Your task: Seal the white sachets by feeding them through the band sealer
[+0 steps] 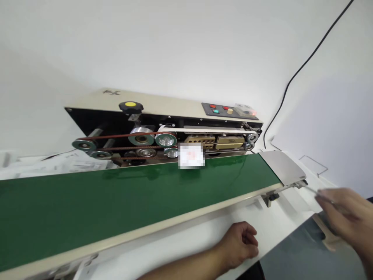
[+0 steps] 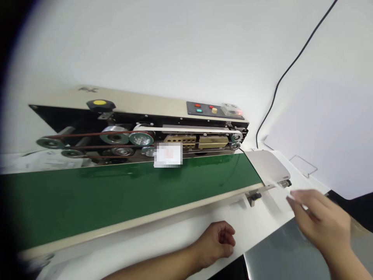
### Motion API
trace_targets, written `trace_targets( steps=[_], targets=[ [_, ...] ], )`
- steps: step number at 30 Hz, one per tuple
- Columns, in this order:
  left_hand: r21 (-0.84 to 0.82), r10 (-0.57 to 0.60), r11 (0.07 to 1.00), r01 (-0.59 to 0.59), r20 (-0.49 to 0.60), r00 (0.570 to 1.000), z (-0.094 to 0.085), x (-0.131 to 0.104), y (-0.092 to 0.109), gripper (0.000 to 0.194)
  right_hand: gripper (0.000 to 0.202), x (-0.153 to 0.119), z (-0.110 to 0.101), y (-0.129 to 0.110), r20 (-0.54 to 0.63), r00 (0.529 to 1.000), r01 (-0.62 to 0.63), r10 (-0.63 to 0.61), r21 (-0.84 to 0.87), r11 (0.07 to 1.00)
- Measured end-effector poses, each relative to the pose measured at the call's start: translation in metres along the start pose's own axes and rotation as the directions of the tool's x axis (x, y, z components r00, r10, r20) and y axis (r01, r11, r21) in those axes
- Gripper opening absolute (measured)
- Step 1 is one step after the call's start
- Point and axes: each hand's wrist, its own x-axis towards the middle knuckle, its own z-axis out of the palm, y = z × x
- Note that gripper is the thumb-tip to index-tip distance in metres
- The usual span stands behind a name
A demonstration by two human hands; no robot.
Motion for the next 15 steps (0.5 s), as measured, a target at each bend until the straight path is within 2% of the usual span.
trace_targets(
  steps=[2,3,6,9,15],
  targets=[
    [-0.008,0.012,1.000,-0.012,0.007,1.000,0.000,0.001,-0.002,0.037,0.012,0.023,0.019,0.021,-0.132,0.978,0.136,-0.159,-0.166,0.977],
    [-0.015,0.019,1.000,-0.019,0.015,1.000,0.000,0.002,-0.004,0.037,0.013,0.033,0.032,0.030,-0.137,0.969,0.174,-0.207,-0.220,0.960],
    [-0.030,0.036,0.999,-0.036,0.028,0.999,-0.001,0.005,-0.007,0.037,0.019,0.058,0.073,0.050,-0.057,0.954,0.257,-0.294,-0.352,0.900],
    [-0.019,0.024,1.000,-0.024,0.024,0.999,-0.003,0.007,-0.008,0.038,0.022,0.076,0.105,0.057,0.027,0.932,0.337,-0.361,-0.426,0.840],
    [0.035,0.005,0.999,-0.006,0.026,1.000,-0.007,0.010,-0.008,0.038,0.028,0.081,0.139,0.056,0.179,0.898,0.440,-0.402,-0.368,0.819]
  ],
)
